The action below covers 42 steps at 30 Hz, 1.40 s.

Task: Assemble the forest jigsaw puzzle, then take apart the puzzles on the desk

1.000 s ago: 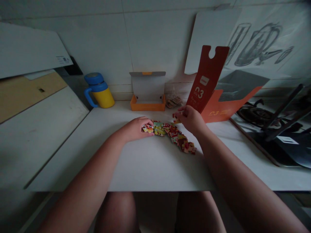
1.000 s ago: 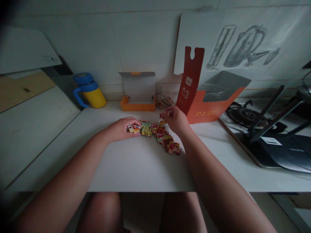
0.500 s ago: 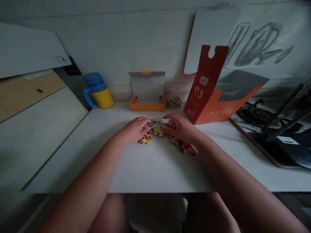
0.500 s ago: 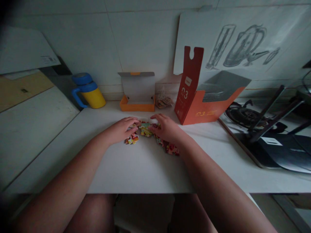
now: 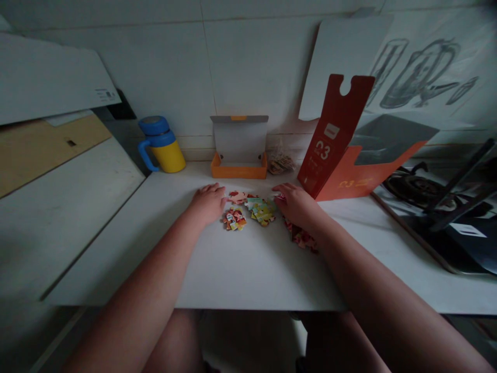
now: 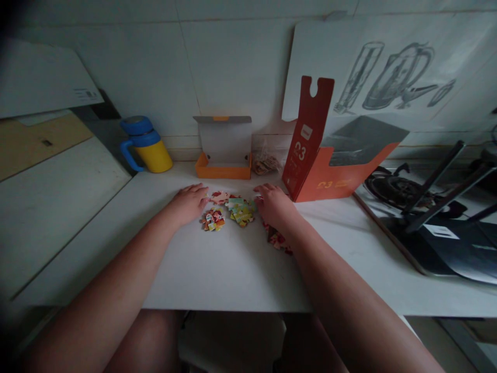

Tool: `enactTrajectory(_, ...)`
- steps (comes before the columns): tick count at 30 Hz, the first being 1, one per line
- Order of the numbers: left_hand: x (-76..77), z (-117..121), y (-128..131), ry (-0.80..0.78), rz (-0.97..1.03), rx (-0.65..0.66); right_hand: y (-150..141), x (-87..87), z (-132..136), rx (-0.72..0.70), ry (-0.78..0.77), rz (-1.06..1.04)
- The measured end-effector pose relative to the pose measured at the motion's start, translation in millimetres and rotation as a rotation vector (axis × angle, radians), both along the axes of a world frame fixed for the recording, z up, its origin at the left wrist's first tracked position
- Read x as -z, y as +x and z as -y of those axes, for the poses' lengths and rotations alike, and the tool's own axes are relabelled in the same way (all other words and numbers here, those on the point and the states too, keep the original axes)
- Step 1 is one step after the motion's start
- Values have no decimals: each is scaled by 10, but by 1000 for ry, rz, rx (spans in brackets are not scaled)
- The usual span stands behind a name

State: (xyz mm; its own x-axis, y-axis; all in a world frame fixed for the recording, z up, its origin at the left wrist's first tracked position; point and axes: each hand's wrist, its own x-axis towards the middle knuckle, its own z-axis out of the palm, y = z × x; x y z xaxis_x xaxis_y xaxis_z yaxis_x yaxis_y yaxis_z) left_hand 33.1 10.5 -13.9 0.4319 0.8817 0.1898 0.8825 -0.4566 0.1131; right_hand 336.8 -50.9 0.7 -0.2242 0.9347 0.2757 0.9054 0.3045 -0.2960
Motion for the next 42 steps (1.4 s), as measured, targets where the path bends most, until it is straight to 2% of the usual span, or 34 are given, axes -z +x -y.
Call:
enactTrajectory(4, -51, 30, 101, -65, 118, 276, -149, -16, 73, -250, -18, -65)
enactTrajectory(6, -61, 32, 127, -88, 142, 331, -190, -24, 105, -352, -42, -71)
enactTrajectory(16, -46, -78, -60, 60, 54, 7, -215, -196, 215, -617, -169, -183)
enactTrajectory(19, -57, -70, -43, 86, 95, 25, -228, -224, 229, -685, -216, -232)
enactTrajectory(23, -40, -37, 68, 48, 201, 261, -249, -251, 244, -668, -287, -309)
enactTrajectory(26, -23, 6, 165, -2, 247, 408, -263, -246, 234, -583, -212, -270)
enactTrajectory(28, -31, 30, 197, -18, 251, 455, -263, -225, 214, -552, -143, -248)
enactTrajectory(31, -77, 42, 181, -11, 232, 417, -251, -175, 184, -513, -108, -205)
enactTrajectory(37, -155, 32, 97, 36, 144, 244, -229, -103, 161, -382, -87, -125)
enactTrajectory(42, -181, 51, 84, 90, 81, 126, -224, -137, 174, -446, -75, -115)
